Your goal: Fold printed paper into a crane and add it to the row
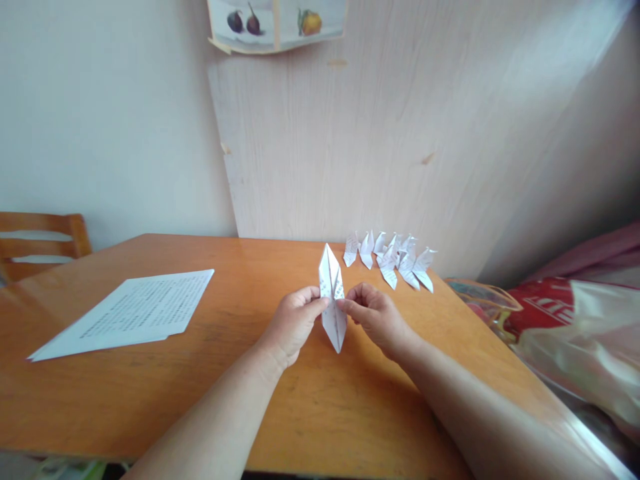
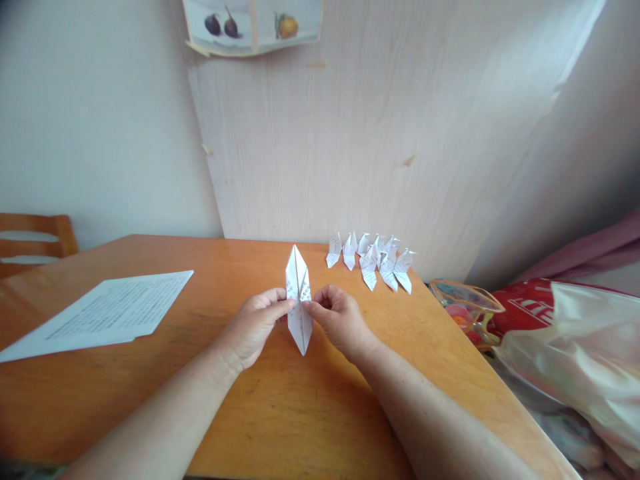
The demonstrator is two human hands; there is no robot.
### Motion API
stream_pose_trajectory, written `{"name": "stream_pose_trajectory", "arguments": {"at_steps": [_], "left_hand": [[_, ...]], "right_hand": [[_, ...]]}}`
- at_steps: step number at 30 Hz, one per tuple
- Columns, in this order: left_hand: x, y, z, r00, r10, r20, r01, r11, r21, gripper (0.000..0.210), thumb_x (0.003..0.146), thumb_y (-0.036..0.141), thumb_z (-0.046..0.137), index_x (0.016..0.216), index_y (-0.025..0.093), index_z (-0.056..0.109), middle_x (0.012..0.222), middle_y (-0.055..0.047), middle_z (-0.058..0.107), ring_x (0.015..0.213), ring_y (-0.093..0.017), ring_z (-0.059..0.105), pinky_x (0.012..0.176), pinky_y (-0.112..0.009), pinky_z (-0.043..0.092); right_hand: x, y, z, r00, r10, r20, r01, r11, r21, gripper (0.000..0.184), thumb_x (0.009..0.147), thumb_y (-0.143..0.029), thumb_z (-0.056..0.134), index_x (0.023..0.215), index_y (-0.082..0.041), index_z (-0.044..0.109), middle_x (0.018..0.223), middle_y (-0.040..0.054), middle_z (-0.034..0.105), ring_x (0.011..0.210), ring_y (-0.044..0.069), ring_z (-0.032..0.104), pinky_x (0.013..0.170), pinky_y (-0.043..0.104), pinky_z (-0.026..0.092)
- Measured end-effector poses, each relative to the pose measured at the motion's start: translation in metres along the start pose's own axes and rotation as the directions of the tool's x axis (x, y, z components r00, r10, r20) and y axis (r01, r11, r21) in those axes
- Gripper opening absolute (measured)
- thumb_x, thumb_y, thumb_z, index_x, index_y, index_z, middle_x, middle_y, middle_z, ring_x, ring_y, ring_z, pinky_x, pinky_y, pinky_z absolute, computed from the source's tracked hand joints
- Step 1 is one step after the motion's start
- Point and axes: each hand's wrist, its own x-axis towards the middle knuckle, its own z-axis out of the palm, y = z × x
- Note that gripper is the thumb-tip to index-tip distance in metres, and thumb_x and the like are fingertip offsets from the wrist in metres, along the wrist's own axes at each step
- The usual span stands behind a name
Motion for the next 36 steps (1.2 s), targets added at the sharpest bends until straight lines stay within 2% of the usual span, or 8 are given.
{"name": "stream_pose_trajectory", "arguments": {"at_steps": [16, 20, 25, 33, 36], "left_hand": [[-0.001, -0.003, -0.001, 0.998, 0.065, -0.003, -0.065, 0.993, 0.095, 0.016, 0.086, 0.030, 0.064, 0.090, 0.016, 0.070, 0.089, -0.003, 0.072, 0.086, -0.018, 0.062, 0.078, -0.027, 0.047], [-0.001, -0.001, 0.000, 0.998, 0.063, 0.014, -0.063, 0.997, 0.053, 0.018, 0.086, 0.029, 0.066, 0.096, 0.016, 0.073, 0.093, -0.004, 0.074, 0.089, -0.019, 0.063, 0.082, -0.029, 0.047], [-0.002, 0.001, 0.002, 0.998, 0.042, 0.036, -0.042, 0.999, -0.024, 0.027, 0.087, 0.035, 0.066, 0.106, 0.017, 0.075, 0.097, -0.006, 0.075, 0.088, -0.019, 0.064, 0.083, -0.030, 0.048], [-0.004, 0.006, 0.005, 0.997, 0.042, 0.072, -0.037, 0.997, -0.065, 0.022, 0.088, 0.025, 0.060, 0.102, 0.015, 0.073, 0.096, -0.007, 0.075, 0.086, -0.018, 0.065, 0.081, -0.029, 0.048], [-0.005, 0.008, 0.006, 0.999, 0.040, 0.030, -0.038, 0.997, -0.070, 0.018, 0.084, 0.023, 0.063, 0.099, 0.016, 0.069, 0.091, -0.005, 0.074, 0.080, -0.015, 0.064, 0.078, -0.028, 0.048]], "right_hand": [[0.000, -0.001, 0.001, 1.000, 0.001, -0.018, 0.000, 1.000, 0.022, 0.025, 0.078, -0.038, 0.072, 0.078, -0.021, 0.054, 0.070, -0.0030, 0.053, 0.064, 0.013, 0.047, 0.060, 0.029, 0.036], [0.000, 0.001, 0.001, 1.000, -0.004, -0.016, 0.004, 0.998, 0.059, 0.022, 0.079, -0.036, 0.072, 0.080, -0.020, 0.056, 0.074, -0.0020, 0.057, 0.068, 0.014, 0.051, 0.063, 0.029, 0.039], [0.001, 0.003, 0.001, 0.995, 0.078, 0.056, -0.087, 0.979, 0.187, 0.020, 0.079, -0.036, 0.071, 0.082, -0.020, 0.059, 0.071, -0.0021, 0.058, 0.065, 0.013, 0.050, 0.064, 0.029, 0.039], [0.000, -0.005, 0.001, 0.994, 0.100, 0.048, -0.108, 0.974, 0.200, 0.020, 0.077, -0.034, 0.072, 0.076, -0.020, 0.058, 0.064, -0.0032, 0.056, 0.058, 0.011, 0.045, 0.057, 0.028, 0.033], [0.000, -0.004, 0.001, 0.995, 0.091, 0.046, -0.098, 0.974, 0.205, 0.021, 0.076, -0.034, 0.072, 0.076, -0.020, 0.057, 0.063, -0.0036, 0.055, 0.057, 0.011, 0.044, 0.056, 0.028, 0.032]]}}
